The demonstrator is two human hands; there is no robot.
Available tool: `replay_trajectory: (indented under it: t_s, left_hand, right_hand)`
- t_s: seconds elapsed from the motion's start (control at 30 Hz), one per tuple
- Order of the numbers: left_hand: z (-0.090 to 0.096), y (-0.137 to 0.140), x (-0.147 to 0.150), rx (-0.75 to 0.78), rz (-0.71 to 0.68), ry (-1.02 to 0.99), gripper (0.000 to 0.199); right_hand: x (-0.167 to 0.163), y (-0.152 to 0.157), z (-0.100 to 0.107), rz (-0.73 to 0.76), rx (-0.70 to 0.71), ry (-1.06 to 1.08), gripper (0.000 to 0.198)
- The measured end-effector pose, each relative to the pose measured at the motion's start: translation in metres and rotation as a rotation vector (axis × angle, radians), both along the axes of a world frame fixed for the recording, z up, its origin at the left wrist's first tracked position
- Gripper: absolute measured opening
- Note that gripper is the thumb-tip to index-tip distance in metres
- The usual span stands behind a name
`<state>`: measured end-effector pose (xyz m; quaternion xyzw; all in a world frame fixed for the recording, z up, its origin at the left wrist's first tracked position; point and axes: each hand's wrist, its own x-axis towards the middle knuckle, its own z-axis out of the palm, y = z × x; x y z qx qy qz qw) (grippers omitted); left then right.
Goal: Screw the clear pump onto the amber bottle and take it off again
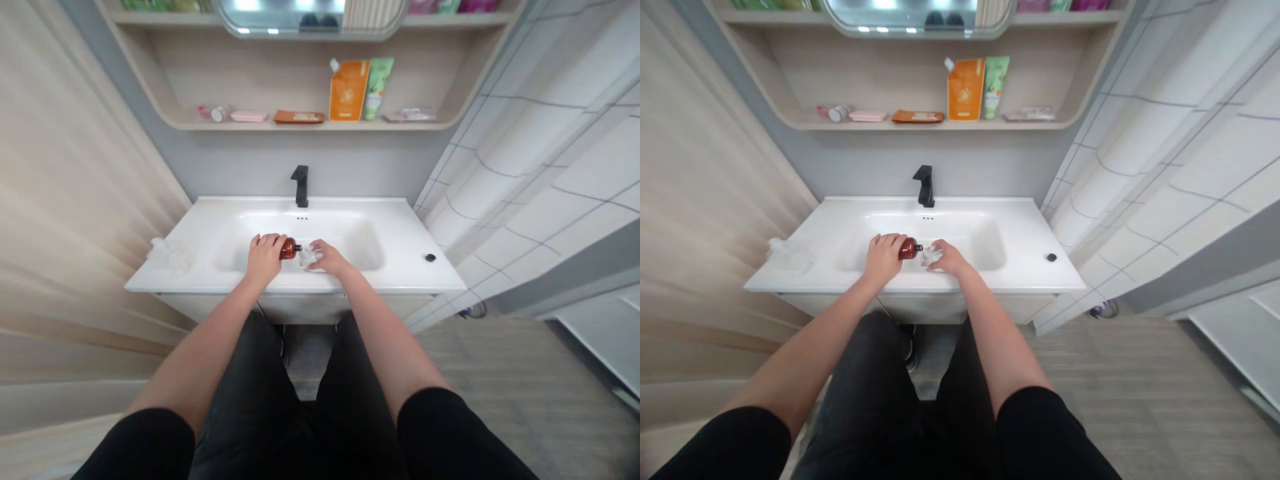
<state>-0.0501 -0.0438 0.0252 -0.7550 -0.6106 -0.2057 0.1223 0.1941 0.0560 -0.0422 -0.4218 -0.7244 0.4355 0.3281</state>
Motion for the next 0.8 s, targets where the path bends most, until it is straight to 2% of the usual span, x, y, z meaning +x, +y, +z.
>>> replay_trajectory:
  t_s: [0.8]
  left_hand:
    - [0.0021,-0.001,0.0015,-0.018,0.005,-0.002,0.054]
  right_hand:
    - [-0.0027,0.0012,-0.0021,0.019,0.005,0.006,0.072]
